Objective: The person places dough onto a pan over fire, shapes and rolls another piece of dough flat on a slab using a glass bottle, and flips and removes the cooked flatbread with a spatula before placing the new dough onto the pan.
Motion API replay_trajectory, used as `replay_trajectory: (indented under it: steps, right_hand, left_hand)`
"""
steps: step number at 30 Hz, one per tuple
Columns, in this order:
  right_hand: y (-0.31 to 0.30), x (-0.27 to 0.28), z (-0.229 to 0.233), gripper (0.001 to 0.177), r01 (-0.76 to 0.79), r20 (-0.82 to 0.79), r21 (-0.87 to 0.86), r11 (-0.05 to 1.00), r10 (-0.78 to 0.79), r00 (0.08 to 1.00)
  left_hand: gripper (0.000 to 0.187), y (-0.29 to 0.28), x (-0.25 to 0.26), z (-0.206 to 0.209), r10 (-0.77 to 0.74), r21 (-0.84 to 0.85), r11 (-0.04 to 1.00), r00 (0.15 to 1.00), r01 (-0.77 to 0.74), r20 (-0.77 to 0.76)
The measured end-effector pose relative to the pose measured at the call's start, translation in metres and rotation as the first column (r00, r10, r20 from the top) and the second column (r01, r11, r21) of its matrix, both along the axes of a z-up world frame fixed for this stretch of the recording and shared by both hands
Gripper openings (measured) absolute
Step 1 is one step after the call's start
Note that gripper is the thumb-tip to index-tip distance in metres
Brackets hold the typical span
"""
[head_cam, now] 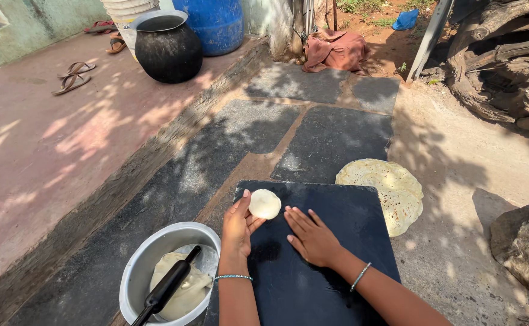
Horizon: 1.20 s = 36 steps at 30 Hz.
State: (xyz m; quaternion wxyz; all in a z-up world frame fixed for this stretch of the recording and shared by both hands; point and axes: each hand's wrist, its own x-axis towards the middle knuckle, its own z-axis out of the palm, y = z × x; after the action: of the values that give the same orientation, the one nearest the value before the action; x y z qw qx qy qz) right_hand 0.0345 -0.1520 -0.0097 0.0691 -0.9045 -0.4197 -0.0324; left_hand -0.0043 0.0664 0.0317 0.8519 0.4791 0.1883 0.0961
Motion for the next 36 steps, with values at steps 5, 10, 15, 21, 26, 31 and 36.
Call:
replay_trajectory:
  steps: [5, 10, 15, 21, 26, 31, 36]
  right_hand:
    - [-0.087, -0.044, -0.02, 0.07, 0.075, 0.026, -0.094, 0.993, -0.073, 0.997]
    - [-0.112, -0.102, -0.004, 0.056, 0.004, -0.4, 0.196, 0.981, 0.076, 0.913]
    - [-0.097, -0.076, 0.066, 0.057, 0.486, -0.556, 0.329, 0.81, -0.25, 0.792]
    - [-0.046, -0.067, 0.037, 0.069, -0.179, 0.008, 0.259, 0.949, 0.183, 0.983]
    - [-0.04, -0.07, 0.005, 0.091, -0.126, -0.011, 0.005, 0.992, 0.126, 0.992]
    - [-0.037, -0.055, 0.029, 0.083, -0.043, -0.313, -0.099, 0.994, 0.01, 0.95]
    - [-0.043, -0.071, 0.022, 0.09, -0.034, -0.231, -0.201, 0.979, -0.014, 0.973]
  left_hand:
    - [0.048, -0.017, 0.006, -0.013, -0.118, 0.211, 0.968, 0.988, 0.138, -0.102]
    - [0.046, -0.06, 0.01, -0.043, -0.389, 0.385, 0.82, 0.906, 0.423, -0.167]
    - [0.047, -0.069, -0.002, -0.034, -0.009, 0.953, 0.031, 0.953, 0.303, -0.302]
    - [0.057, 0.017, 0.007, -0.021, 0.194, 0.995, -0.053, 0.978, 0.084, -0.073]
    - [0.059, 0.15, -0.058, -0.045, 0.626, 0.93, -0.092, 0.747, 0.357, -0.225]
    - [0.099, 0.187, -0.141, -0.091, 0.661, 0.454, 0.158, 0.248, 0.877, -0.709]
    - [0.081, 0.197, -0.17, -0.122, 0.592, 0.437, 0.24, 0.226, 0.867, -0.774]
